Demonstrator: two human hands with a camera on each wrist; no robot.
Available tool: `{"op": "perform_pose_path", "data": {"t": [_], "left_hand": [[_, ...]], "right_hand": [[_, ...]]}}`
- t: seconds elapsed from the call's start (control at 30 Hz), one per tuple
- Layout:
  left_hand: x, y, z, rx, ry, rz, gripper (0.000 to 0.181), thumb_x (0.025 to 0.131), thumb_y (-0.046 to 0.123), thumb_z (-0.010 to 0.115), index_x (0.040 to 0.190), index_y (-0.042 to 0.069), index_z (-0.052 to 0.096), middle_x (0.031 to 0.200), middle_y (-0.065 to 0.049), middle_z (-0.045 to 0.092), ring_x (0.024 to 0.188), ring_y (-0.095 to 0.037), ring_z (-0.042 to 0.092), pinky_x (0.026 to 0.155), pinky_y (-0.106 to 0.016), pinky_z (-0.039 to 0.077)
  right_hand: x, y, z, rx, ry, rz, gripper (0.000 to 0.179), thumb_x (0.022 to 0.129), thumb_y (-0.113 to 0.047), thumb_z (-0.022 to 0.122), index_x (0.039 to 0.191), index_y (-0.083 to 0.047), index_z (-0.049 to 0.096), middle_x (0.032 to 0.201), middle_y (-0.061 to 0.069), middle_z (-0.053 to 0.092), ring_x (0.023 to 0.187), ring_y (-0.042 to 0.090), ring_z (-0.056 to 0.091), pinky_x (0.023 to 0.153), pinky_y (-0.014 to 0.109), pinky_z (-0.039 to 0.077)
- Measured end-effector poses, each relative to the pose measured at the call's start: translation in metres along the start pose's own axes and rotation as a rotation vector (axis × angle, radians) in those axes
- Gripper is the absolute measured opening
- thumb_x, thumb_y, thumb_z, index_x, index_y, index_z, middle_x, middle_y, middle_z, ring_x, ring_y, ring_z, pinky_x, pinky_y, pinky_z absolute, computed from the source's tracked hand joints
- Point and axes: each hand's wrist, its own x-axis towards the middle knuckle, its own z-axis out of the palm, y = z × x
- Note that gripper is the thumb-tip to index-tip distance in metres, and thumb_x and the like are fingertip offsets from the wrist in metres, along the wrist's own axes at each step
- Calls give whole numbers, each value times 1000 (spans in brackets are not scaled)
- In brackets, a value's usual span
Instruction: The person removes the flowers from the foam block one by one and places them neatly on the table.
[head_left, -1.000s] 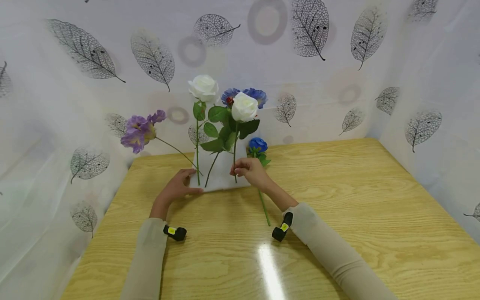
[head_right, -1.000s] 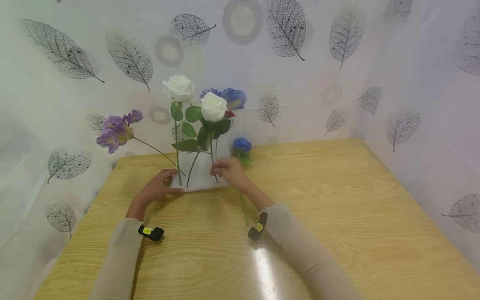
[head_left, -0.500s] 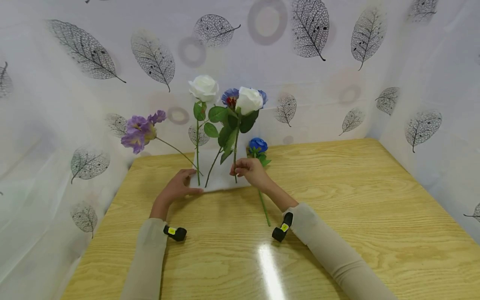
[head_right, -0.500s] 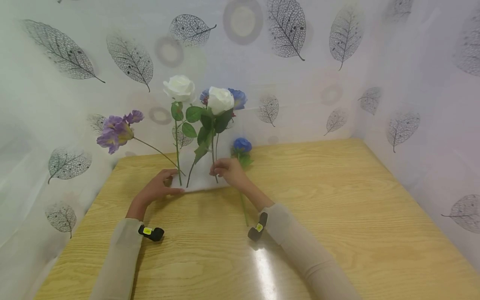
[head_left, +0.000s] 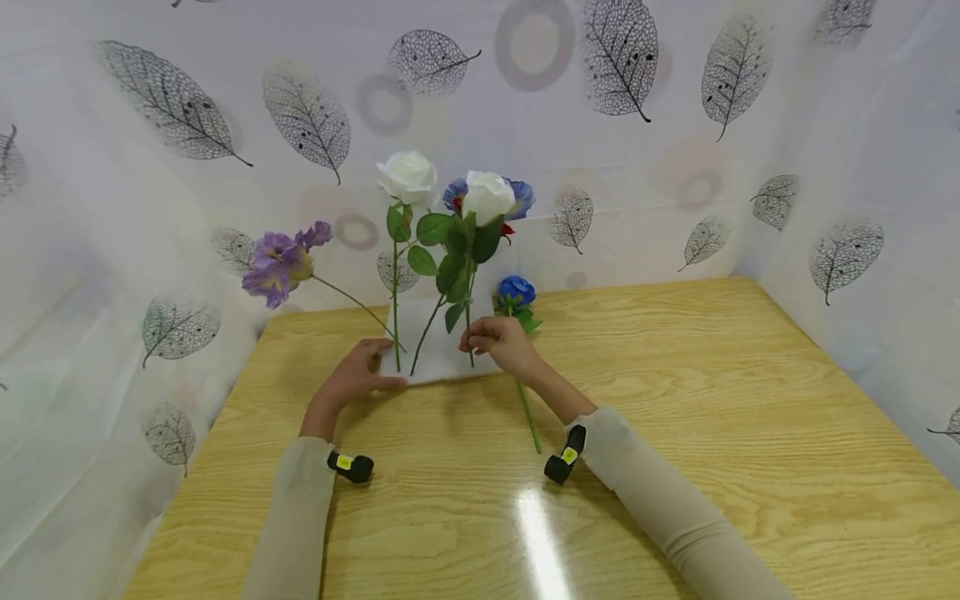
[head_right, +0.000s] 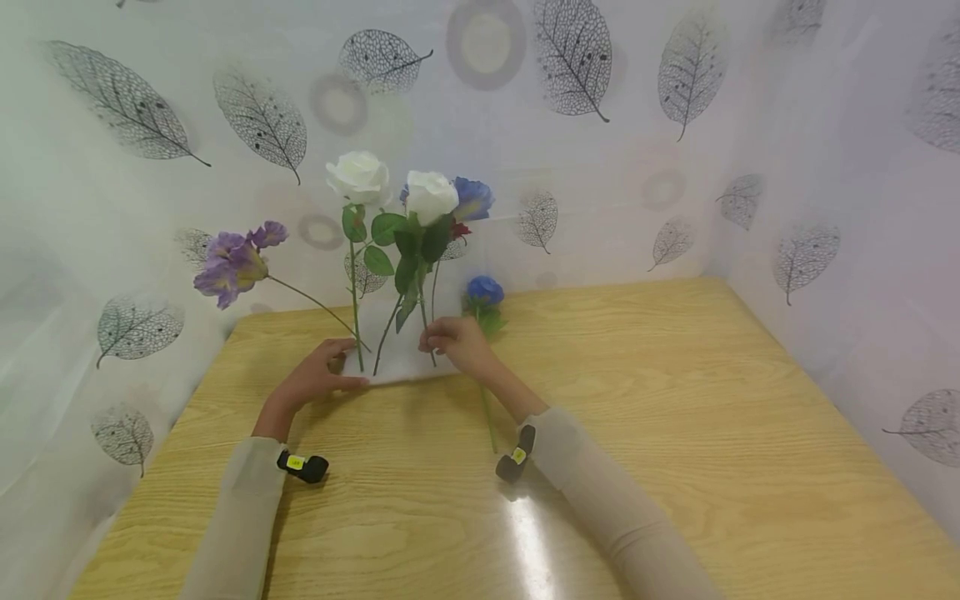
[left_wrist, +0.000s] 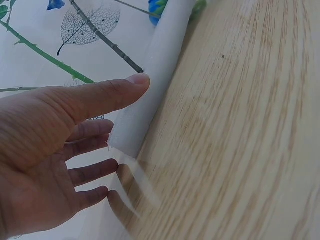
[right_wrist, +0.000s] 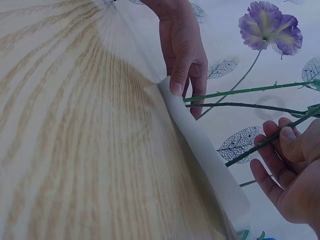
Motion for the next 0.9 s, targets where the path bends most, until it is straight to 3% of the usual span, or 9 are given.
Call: {"op": "perform_pose_path", "data": {"t": [0.3, 0.5, 0.6, 0.9], "left_hand": [[-1, 0, 0, 4, 4, 19, 87, 89, 29, 81, 157, 0, 35, 160, -26, 32, 146, -47, 33, 121, -62, 29], [-1, 0, 0, -6, -6, 0, 89, 89, 32, 81, 158, 2, 34, 161, -24, 30, 148, -46, 31, 121, -62, 29], [0, 0, 0, -12, -2, -8, 90, 88, 33, 82, 158, 2, 34, 161, -24, 30, 149, -46, 29, 121, -62, 28], [0, 1, 0, -24, -10, -1, 92, 87, 35, 82, 158, 2, 33, 161, -24, 30, 147, -47, 31, 120, -63, 30]], "right_hand": [[-1, -1, 0, 8, 32, -4, 16, 100, 0, 60, 105, 10, 71, 103, 24, 75, 93, 19, 74, 90, 56, 58], [0, -3, -1, -24, 58, -36, 13, 97, 0, 66, 103, 9, 72, 101, 24, 76, 89, 17, 75, 79, 33, 61], [0, -5, -2, -14, 58, -43, 11, 95, 1, 67, 102, 9, 71, 100, 25, 75, 86, 12, 74, 78, 27, 61], [-3, -11, -3, 50, 38, -46, 11, 95, 4, 66, 102, 11, 70, 101, 27, 74, 85, 12, 74, 81, 35, 63]]}}
